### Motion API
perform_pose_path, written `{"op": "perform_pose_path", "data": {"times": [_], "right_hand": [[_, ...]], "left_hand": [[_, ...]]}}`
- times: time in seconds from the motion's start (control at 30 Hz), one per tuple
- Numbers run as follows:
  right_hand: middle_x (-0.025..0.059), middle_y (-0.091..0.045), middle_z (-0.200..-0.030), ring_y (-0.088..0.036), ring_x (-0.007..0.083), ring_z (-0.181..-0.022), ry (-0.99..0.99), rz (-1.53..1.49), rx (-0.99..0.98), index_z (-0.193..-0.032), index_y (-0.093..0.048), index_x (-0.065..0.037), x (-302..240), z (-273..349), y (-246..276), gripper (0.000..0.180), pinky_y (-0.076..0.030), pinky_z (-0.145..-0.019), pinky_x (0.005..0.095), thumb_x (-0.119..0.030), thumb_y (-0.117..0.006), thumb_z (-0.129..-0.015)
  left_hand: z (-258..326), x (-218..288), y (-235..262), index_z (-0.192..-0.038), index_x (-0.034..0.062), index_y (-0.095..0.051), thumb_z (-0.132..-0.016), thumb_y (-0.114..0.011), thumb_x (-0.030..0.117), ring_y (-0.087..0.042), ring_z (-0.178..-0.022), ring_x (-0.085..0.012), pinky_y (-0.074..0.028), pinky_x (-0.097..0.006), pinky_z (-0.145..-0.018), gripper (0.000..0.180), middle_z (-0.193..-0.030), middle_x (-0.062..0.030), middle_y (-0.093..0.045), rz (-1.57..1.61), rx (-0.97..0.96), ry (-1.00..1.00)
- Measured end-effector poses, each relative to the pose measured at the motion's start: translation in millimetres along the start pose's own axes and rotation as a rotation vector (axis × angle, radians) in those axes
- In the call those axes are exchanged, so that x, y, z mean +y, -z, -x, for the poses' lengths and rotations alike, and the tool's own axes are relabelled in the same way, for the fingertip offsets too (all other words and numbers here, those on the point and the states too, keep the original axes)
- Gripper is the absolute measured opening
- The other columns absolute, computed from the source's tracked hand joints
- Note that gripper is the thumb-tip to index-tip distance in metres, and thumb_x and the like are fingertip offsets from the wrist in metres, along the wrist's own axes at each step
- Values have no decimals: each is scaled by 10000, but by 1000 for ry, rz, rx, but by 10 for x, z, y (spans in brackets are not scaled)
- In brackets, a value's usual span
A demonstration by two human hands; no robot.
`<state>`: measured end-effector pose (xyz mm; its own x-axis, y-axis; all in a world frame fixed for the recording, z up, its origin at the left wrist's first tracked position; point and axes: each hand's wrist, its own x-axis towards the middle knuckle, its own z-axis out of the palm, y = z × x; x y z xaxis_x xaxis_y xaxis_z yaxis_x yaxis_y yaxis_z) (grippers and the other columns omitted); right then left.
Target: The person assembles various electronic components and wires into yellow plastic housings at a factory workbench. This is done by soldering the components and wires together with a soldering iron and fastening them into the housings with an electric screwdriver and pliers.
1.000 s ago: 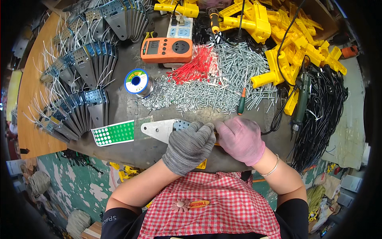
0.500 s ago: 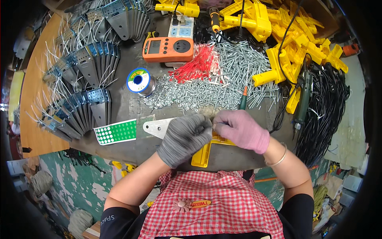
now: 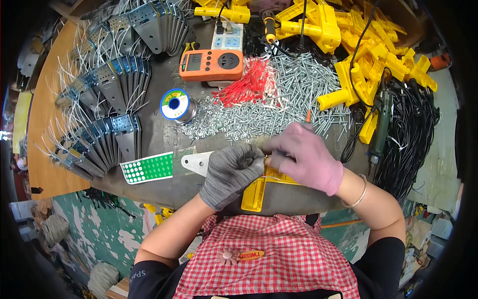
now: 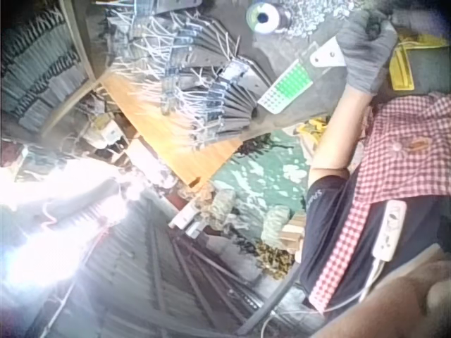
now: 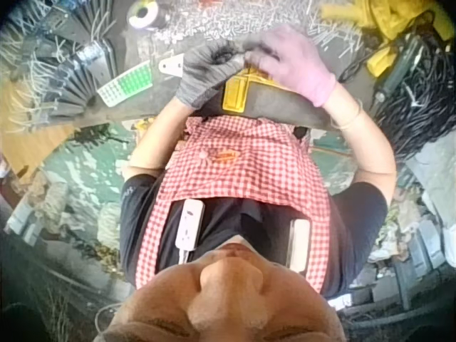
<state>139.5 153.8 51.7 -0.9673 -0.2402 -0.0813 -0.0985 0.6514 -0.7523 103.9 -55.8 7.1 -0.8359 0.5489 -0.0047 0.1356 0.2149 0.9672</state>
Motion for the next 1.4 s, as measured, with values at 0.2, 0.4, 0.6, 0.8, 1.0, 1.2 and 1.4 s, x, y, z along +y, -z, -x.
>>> {"op": "perform_pose_path", "data": {"times": [0.2, 0.4, 0.6, 0.8, 1.0, 1.2, 1.4], "right_hand": [[57, -658, -819, -608, 262, -864, 186, 211, 142, -933, -691, -127, 156, 71, -146, 141, -447, -822, 417, -225, -684, -831], [47, -676, -842, -615, 271, -881, 25, 78, 119, -858, -689, -86, 224, 18, -92, 89, -477, -829, 396, -171, -674, -837], [27, -670, -827, -602, 255, -857, 0, 39, 135, -869, -692, -86, 300, -1, -180, 93, -485, -822, 387, -176, -684, -848], [34, -660, -813, -597, 251, -847, -1, 45, 195, -873, -690, -85, 318, 29, -228, 93, -487, -805, 382, -176, -690, -852], [65, -646, -790, -595, 265, -819, -42, -13, 217, -868, -686, -75, 343, 10, -264, 109, -499, -763, 388, -182, -689, -849], [66, -641, -779, -592, 267, -803, -31, 4, 216, -874, -687, -67, 341, -6, -256, 113, -500, -753, 387, -176, -690, -847], [54, -669, -815, -599, 263, -820, -54, 22, 195, -881, -703, -69, 263, 31, -241, 92, -495, -794, 376, -154, -697, -846]], "left_hand": [[-20, 55, 83, -951, 36, -704, -864, -742, 96, -601, -686, -128, -510, -283, -662, 112, -807, -49, -654, -68, -51, -50], [5, 333, 137, -1116, 67, -719, -825, -787, 107, -694, -942, -201, -534, -322, -792, 301, -1065, -84, -720, -321, -24, -147], [193, 72, -9, -1115, 209, -736, -764, -790, 161, -631, -1051, -181, -394, -387, -1000, 359, -1103, 40, -720, -813, -141, -549], [73, -15, 134, -1068, 259, -740, -757, -711, 212, -567, -1118, -232, -342, -462, -1008, 316, -1101, 83, -719, -935, -122, -751], [-51, -94, 118, -1045, 204, -722, -752, -692, 192, -576, -1073, -263, -458, -443, -879, 295, -1049, 32, -700, -906, -387, -757], [-105, -89, 142, -1008, 155, -685, -727, -731, 120, -607, -891, -271, -481, -453, -840, 287, -917, -5, -668, -711, -308, -785], [-42, -238, 133, -1031, 141, -670, -711, -747, 87, -591, -758, -267, -479, -447, -742, 333, -864, -18, -657, -663, -304, -805]]}}
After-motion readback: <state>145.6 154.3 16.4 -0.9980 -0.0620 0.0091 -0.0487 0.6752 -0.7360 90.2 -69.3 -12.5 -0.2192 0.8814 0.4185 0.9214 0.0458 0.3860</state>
